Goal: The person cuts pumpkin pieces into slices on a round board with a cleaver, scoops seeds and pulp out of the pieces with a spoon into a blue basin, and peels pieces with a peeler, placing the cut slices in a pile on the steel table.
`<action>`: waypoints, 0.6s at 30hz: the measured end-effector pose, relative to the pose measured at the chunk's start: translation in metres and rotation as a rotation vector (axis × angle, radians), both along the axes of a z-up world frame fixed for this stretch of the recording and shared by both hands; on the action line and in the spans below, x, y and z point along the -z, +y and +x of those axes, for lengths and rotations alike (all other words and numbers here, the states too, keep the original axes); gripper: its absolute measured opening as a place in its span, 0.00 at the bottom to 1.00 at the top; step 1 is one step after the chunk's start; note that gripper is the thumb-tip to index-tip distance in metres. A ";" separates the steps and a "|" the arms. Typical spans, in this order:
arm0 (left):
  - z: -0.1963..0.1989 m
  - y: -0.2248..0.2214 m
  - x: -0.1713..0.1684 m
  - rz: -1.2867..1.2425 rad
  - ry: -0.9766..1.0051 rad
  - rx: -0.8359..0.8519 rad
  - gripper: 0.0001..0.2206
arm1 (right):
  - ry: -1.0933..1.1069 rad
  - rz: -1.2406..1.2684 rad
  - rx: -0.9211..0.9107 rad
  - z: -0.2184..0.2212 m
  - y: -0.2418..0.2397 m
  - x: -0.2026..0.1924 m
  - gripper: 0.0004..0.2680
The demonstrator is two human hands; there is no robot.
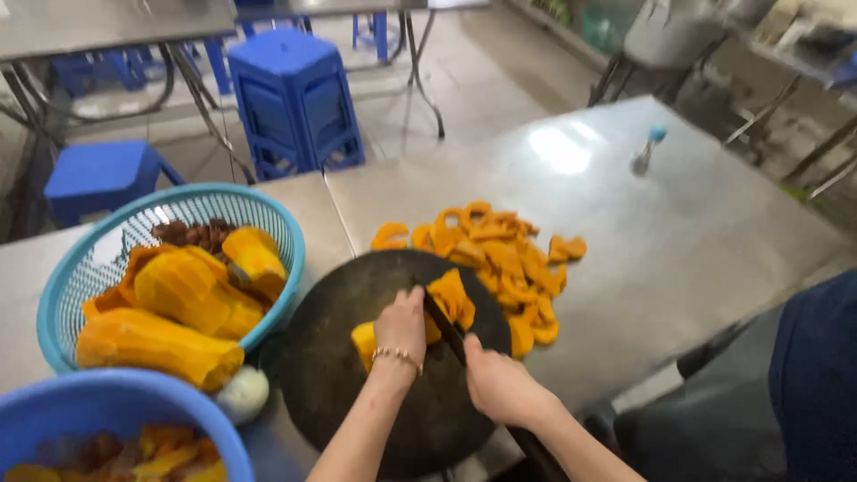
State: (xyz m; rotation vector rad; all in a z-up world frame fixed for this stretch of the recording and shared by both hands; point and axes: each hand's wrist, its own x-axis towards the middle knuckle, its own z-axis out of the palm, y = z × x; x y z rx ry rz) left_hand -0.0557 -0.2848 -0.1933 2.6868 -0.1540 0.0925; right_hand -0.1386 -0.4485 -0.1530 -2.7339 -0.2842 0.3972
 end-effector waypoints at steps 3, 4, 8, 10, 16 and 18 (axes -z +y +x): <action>-0.012 0.000 -0.006 0.034 -0.001 0.021 0.08 | 0.031 -0.023 0.011 -0.005 0.003 0.032 0.14; -0.002 0.002 -0.018 0.034 -0.024 0.006 0.09 | 0.024 -0.054 0.006 0.009 0.002 0.036 0.13; 0.004 0.003 -0.001 0.028 -0.029 0.037 0.09 | 0.033 -0.027 0.015 -0.005 -0.003 -0.015 0.12; 0.001 0.005 0.009 -0.001 -0.004 -0.012 0.16 | 0.014 0.018 0.014 -0.007 0.004 -0.022 0.12; -0.002 0.007 0.011 0.058 -0.023 0.026 0.08 | 0.042 0.019 -0.005 0.004 0.010 -0.009 0.12; 0.006 0.007 0.016 0.034 -0.072 0.021 0.09 | 0.051 0.025 0.003 -0.009 0.007 -0.028 0.10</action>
